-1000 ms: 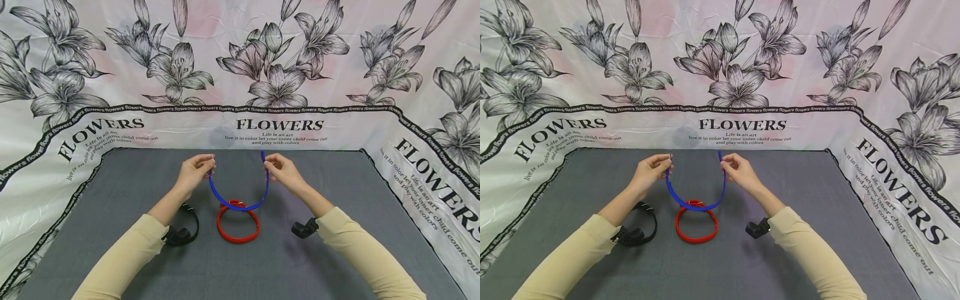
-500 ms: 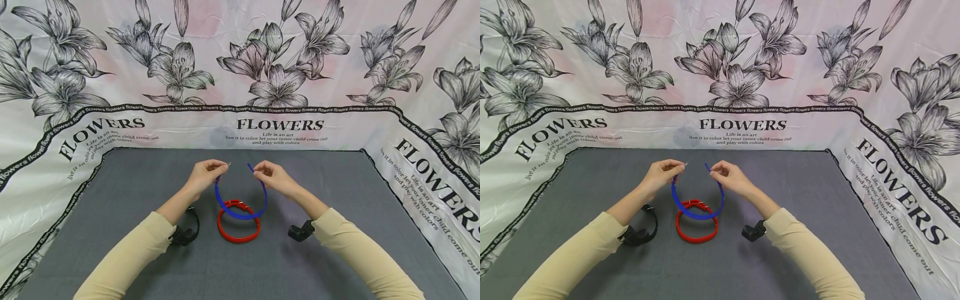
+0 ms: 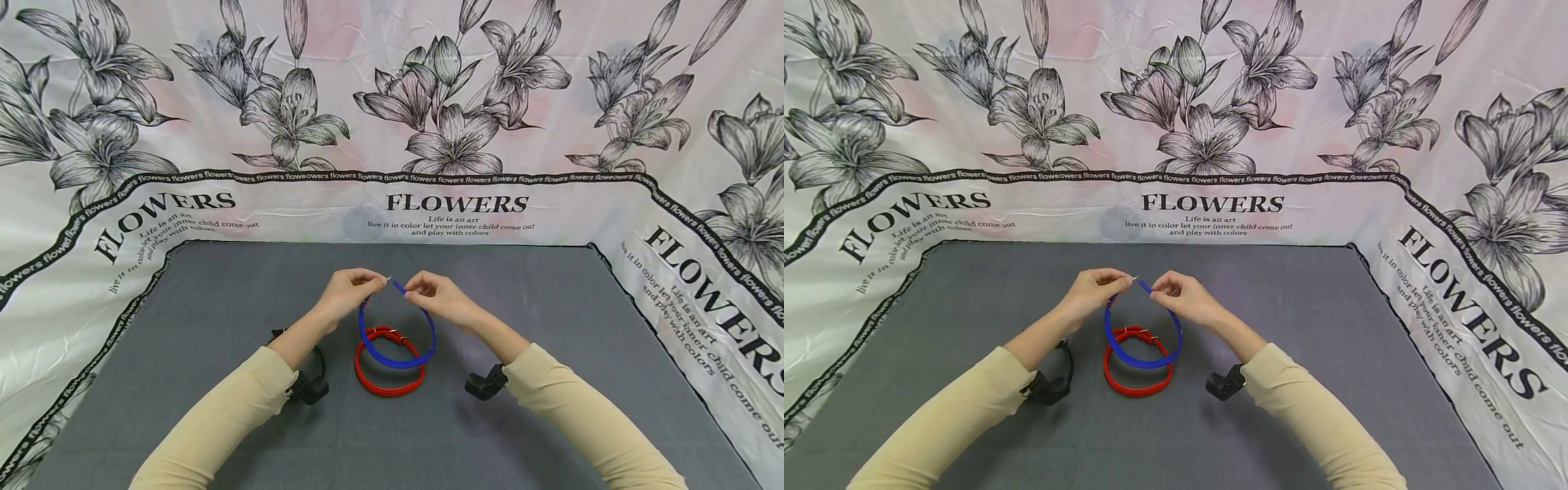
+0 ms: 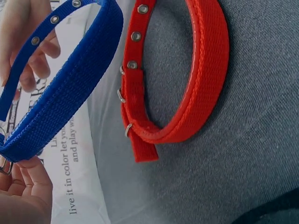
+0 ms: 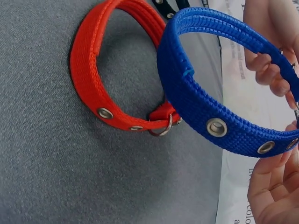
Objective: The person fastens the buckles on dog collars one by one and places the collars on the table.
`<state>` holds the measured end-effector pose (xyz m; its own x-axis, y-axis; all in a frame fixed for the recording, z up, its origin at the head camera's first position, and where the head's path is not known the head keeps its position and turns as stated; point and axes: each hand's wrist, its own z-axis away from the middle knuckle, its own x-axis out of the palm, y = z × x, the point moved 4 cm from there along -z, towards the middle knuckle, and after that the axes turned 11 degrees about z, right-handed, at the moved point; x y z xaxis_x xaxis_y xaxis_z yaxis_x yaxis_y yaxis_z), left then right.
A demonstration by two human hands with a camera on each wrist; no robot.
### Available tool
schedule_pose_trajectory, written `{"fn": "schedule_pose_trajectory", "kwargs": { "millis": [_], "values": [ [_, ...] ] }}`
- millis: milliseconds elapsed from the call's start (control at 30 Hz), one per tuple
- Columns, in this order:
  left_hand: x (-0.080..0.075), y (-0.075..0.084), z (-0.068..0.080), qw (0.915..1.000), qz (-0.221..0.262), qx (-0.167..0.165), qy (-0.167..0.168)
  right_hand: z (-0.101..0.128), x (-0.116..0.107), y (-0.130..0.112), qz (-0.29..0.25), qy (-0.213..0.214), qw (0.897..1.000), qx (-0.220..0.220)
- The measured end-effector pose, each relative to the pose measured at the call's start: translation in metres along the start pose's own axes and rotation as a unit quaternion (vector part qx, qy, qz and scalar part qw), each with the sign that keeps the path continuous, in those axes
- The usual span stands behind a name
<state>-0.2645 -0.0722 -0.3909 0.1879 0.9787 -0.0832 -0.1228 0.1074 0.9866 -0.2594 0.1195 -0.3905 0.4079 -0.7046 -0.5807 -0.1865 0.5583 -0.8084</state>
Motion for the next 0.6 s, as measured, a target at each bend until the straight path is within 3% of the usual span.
{"fn": "schedule_pose_trajectory", "kwargs": {
  "millis": [367,600],
  "values": [
    [0.008,-0.004,0.001,0.9998,0.013,0.000,-0.016,0.001,0.006,0.001,-0.003,0.014,1.000,0.001],
    [0.013,-0.007,0.003,0.9995,-0.006,-0.007,-0.031,0.000,0.006,0.001,-0.001,0.014,1.000,0.003]
  ]
}}
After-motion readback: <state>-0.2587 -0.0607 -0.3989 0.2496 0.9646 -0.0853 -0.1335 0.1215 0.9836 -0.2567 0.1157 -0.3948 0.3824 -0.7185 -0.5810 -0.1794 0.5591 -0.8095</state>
